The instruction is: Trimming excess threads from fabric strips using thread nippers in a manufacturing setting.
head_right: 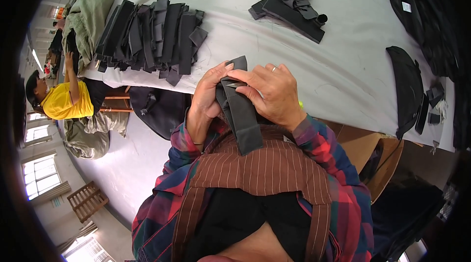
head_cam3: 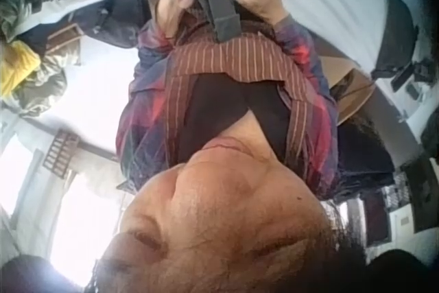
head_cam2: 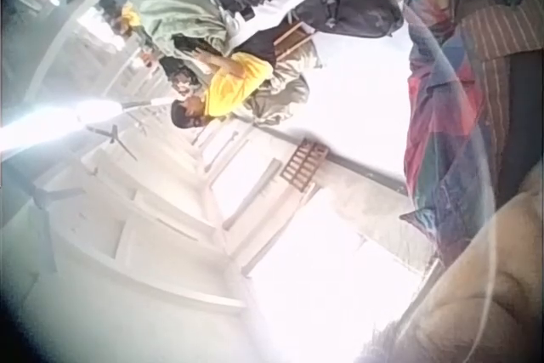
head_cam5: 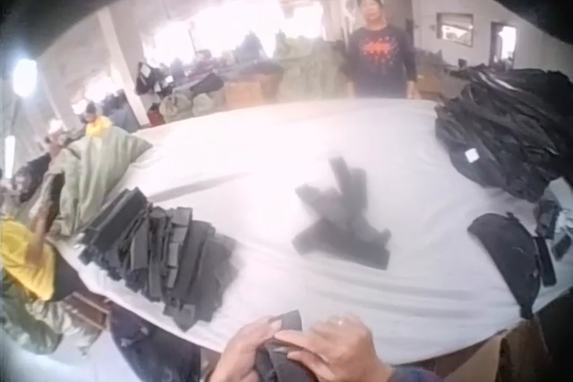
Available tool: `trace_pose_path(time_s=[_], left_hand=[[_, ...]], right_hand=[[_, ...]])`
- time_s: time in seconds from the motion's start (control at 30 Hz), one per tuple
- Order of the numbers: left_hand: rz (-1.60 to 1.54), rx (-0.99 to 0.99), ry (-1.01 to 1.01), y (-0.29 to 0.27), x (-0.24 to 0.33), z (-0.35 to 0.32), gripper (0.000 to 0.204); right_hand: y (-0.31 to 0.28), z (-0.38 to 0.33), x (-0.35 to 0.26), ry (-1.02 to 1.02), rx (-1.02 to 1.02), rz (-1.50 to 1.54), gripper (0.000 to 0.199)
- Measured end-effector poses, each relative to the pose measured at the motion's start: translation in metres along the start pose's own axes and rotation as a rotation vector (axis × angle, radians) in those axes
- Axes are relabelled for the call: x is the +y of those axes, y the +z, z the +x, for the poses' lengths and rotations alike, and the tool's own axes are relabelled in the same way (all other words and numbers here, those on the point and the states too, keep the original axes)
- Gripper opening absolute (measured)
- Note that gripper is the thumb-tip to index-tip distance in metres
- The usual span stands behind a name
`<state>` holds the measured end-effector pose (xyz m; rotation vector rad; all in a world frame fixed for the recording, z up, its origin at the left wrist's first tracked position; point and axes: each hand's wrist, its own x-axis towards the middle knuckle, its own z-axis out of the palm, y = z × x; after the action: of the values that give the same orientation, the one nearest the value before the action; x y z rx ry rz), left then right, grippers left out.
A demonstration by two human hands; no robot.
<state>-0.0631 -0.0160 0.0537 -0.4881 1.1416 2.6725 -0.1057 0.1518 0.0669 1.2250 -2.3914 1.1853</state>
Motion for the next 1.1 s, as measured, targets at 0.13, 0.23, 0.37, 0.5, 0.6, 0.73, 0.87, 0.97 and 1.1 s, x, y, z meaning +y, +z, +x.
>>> trace_pose_path(time_s=[0.13,0.23,0.37,0.5,0.6,0.73,0.87,0.97,1.1], left_hand=[[-0.011,-0.033,0.015,0.002,0.001,0.0,0.017],[0.029,-0.022,0.013,0.009,0.004,-0.002,0.017],[0.054,-0.003,0.003,0.011,0.006,-0.005,0.018],[0.053,0.02,0.0,0.005,0.005,-0.008,0.017],[0.04,-0.002,-0.026,0.003,0.004,-0.009,0.017],[0.078,0.02,0.017,0.003,0.001,-0.007,0.02],[0.176,-0.083,0.049,0.013,0.0,-0.01,0.032],[0.073,-0.089,0.014,0.014,-0.01,-0.017,0.039],[0.081,-0.16,-0.126,0.0,-0.022,-0.033,0.053]], right_hand=[[0.006,-0.003,0.0,-0.005,0.047,-0.038,0.033],[0.007,-0.004,0.001,-0.045,0.052,-0.057,0.034],[0.006,-0.004,0.0,-0.056,0.088,-0.079,0.04],[0.005,-0.008,0.003,0.0,0.183,-0.112,0.045],[-0.003,-0.005,0.018,0.077,0.304,-0.217,0.042],[-0.014,0.004,0.017,0.49,0.256,0.587,0.034],[0.0,0.002,0.009,0.548,0.019,0.828,0.024],[0.003,0.001,0.008,0.546,0.041,0.83,0.008],[0.002,0.002,0.017,0.639,0.214,0.886,0.008]])
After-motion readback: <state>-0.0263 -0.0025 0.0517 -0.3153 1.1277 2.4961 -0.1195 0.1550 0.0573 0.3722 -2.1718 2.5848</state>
